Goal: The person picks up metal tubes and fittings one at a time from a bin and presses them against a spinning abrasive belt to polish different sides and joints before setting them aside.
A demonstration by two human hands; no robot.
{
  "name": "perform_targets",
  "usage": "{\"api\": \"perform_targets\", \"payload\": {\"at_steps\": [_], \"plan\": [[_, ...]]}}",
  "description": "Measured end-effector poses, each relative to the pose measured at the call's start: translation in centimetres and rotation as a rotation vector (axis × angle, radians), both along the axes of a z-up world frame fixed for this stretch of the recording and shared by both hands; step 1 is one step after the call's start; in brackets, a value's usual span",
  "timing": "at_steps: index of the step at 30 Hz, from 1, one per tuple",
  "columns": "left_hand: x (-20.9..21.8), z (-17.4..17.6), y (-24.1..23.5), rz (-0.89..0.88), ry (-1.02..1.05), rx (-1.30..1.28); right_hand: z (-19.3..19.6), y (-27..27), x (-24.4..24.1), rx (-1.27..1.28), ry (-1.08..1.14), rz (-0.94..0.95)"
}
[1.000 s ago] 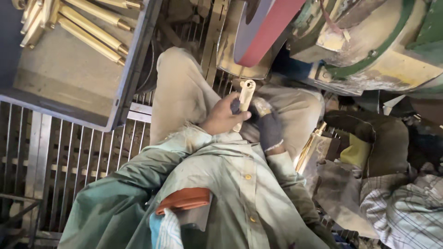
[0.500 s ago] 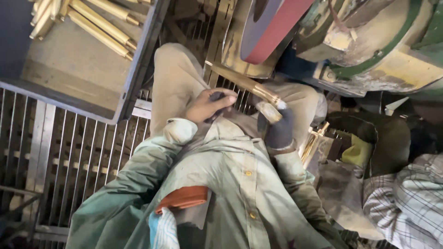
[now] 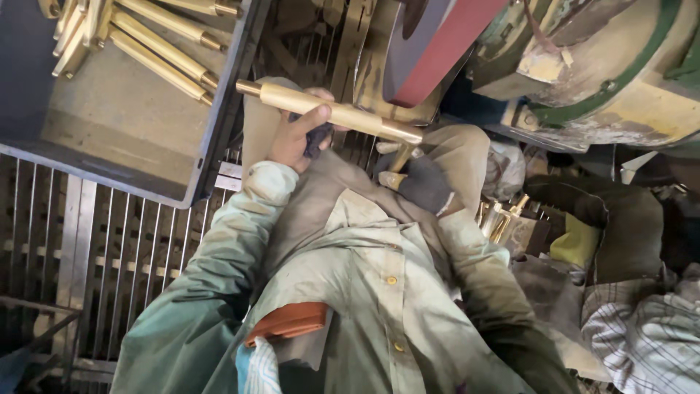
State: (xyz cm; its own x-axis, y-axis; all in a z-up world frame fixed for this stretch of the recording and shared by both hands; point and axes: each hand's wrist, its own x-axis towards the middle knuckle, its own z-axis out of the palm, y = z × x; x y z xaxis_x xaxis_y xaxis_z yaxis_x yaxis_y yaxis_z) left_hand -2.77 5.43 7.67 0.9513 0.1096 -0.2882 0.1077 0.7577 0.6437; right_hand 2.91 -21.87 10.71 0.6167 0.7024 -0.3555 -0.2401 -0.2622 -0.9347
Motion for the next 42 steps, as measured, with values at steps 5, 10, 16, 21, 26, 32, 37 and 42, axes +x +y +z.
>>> {"api": "perform_targets", "payload": {"at_steps": [5, 10, 16, 21, 26, 32, 37, 42], "plan": [[1.6, -1.5, 0.8, 0.017, 0.049, -0.045, -2.4, 1.0, 2.4, -0.070, -0.061, 0.106], [3.2, -2.9, 1.3, 0.007, 0.198, 0.033, -3.8, 1.9, 3.1, 0.008, 0.179, 0.038], [3.6, -3.2, 1.1, -0.007, 0.367, 0.099, -3.4, 2.1, 2.5, 0.029, 0.357, 0.022], [4.5, -3.5, 0.7, -0.017, 0.490, 0.113, -3.2, 1.8, 2.6, 0.165, 0.604, -0.032], [5.6, -5.6, 0.2, -0.004, 0.540, 0.108, -5.0, 0.9, 3.4, 0.221, 0.692, -0.105], [7.7, -9.9, -0.1, -0.002, 0.615, 0.192, -8.2, 1.2, 5.0, 0.323, 0.897, -0.274], [6.7, -9.8, 0.0, 0.001, 0.557, 0.131, -6.4, 1.5, 3.3, 0.023, 0.487, -0.185], [4.6, -6.8, 0.6, -0.018, 0.358, 0.031, -4.1, 1.7, 2.1, -0.092, 0.334, -0.052]]}}
